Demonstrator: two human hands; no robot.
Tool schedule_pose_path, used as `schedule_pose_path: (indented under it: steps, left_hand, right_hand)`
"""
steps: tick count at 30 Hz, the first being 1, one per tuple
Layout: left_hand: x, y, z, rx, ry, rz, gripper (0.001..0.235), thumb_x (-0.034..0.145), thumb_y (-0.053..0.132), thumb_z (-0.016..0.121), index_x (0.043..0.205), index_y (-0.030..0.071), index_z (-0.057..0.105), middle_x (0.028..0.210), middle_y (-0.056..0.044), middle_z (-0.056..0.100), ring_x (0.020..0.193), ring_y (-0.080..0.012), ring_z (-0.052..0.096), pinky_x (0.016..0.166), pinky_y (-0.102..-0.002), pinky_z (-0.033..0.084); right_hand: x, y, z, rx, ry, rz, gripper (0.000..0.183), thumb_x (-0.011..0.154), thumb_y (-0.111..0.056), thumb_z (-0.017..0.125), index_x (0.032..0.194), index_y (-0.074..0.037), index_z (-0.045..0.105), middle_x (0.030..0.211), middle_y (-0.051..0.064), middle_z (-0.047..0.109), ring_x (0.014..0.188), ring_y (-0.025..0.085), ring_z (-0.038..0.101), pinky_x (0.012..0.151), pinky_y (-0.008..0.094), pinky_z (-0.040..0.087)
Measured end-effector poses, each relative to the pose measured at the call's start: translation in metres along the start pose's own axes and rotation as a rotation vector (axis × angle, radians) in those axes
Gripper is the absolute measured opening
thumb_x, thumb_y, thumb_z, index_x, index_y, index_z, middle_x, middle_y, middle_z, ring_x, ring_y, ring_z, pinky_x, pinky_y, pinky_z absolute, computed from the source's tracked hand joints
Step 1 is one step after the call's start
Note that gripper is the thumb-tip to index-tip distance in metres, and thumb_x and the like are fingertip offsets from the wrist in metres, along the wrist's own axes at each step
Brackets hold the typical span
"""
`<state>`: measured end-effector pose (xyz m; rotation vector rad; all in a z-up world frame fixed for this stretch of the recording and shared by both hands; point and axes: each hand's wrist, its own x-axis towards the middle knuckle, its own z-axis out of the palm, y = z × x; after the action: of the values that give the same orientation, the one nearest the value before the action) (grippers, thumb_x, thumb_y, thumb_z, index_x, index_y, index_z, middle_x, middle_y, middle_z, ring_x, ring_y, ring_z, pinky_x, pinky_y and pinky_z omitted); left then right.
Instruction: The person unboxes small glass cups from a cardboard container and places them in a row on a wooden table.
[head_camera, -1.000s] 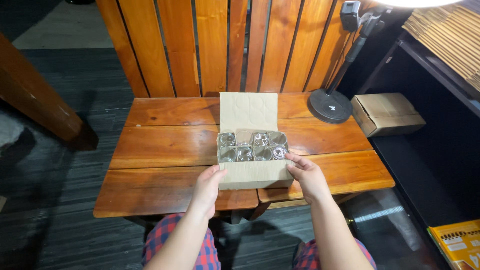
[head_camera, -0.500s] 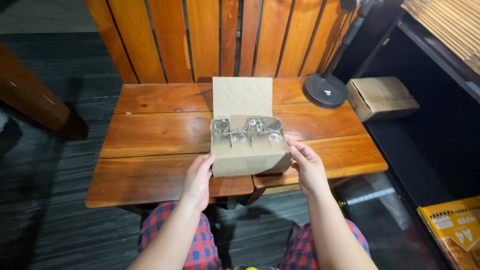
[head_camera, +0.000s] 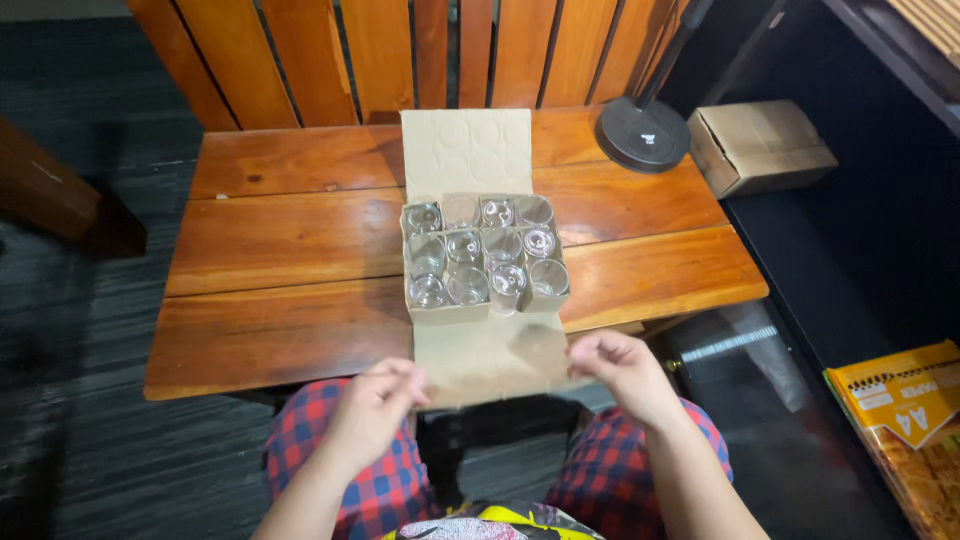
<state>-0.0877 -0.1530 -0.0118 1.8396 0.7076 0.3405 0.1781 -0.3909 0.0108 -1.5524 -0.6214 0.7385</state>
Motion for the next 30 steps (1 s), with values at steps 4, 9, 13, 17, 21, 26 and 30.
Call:
schedule_pose_path:
  steps: [4,9,13,17,21,26,30]
  left_hand:
    - [-0.014,0.026,0.001,0.507,-0.289,0.1,0.046,0.096,0.047,0.064,0.066,0.014,0.077,0.096,0.004,0.076,0.095,-0.0165,0.068,0.093,-0.036,0.049]
    - [-0.01,0.014,0.019,0.864,-0.449,-0.013,0.034,0.097,0.044,0.065,0.076,0.02,0.076,0.088,-0.008,0.065,0.095,-0.0339,0.062,0.086,-0.047,0.049]
    - [0.0,-0.004,0.032,0.897,-0.471,-0.082,0.045,0.096,0.054,0.065,0.098,0.01,0.076,0.111,-0.01,0.069,0.108,-0.0334,0.062,0.098,-0.049,0.046]
    - [-0.001,-0.002,0.037,0.939,-0.486,-0.035,0.046,0.097,0.054,0.063,0.113,0.012,0.07,0.117,-0.011,0.067,0.112,-0.0361,0.061,0.096,-0.053,0.047]
    - [-0.003,0.029,0.027,0.871,-0.507,-0.082,0.043,0.097,0.053,0.063,0.107,0.012,0.071,0.113,-0.009,0.065,0.113,-0.0333,0.059,0.099,-0.049,0.045]
    - [0.012,0.102,0.011,0.804,-0.395,0.094,0.037,0.096,0.045,0.063,0.116,0.014,0.069,0.111,-0.012,0.07,0.108,-0.036,0.064,0.096,-0.051,0.047]
    - [0.053,0.116,0.023,0.767,-0.13,0.318,0.042,0.093,0.037,0.068,0.129,0.015,0.069,0.116,-0.009,0.062,0.118,-0.0323,0.057,0.099,-0.049,0.047]
  right_hand:
    - [-0.006,0.005,0.005,-0.161,-0.107,0.148,0.008,0.085,0.004,0.083,0.083,-0.001,0.078,0.071,0.007,0.076,0.06,0.01,0.064,0.056,0.025,0.052]
    - [-0.002,0.013,0.017,-0.744,-0.167,0.238,0.039,0.08,-0.027,0.087,0.118,-0.024,0.081,0.094,-0.01,0.073,0.093,0.005,0.069,0.093,0.02,0.048]
    - [0.001,0.022,0.02,-0.813,-0.188,0.217,0.035,0.082,-0.034,0.082,0.116,-0.026,0.079,0.103,-0.008,0.074,0.099,0.007,0.071,0.09,0.023,0.049]
    - [0.0,0.025,0.018,-0.804,-0.191,0.172,0.033,0.083,-0.032,0.081,0.115,-0.024,0.079,0.096,-0.008,0.074,0.094,0.008,0.069,0.09,0.023,0.049]
    - [-0.004,-0.009,0.026,-0.694,-0.12,0.246,0.024,0.085,-0.027,0.081,0.107,-0.017,0.083,0.083,-0.007,0.077,0.077,0.004,0.066,0.076,0.022,0.053]
    - [0.025,-0.02,0.018,-0.802,0.068,-0.085,0.029,0.083,-0.03,0.084,0.108,-0.018,0.081,0.09,0.002,0.078,0.085,0.017,0.073,0.081,0.033,0.057]
    - [0.046,-0.057,0.037,-0.881,0.149,-0.351,0.039,0.081,-0.034,0.085,0.116,-0.021,0.076,0.099,0.005,0.07,0.098,0.027,0.071,0.086,0.041,0.058]
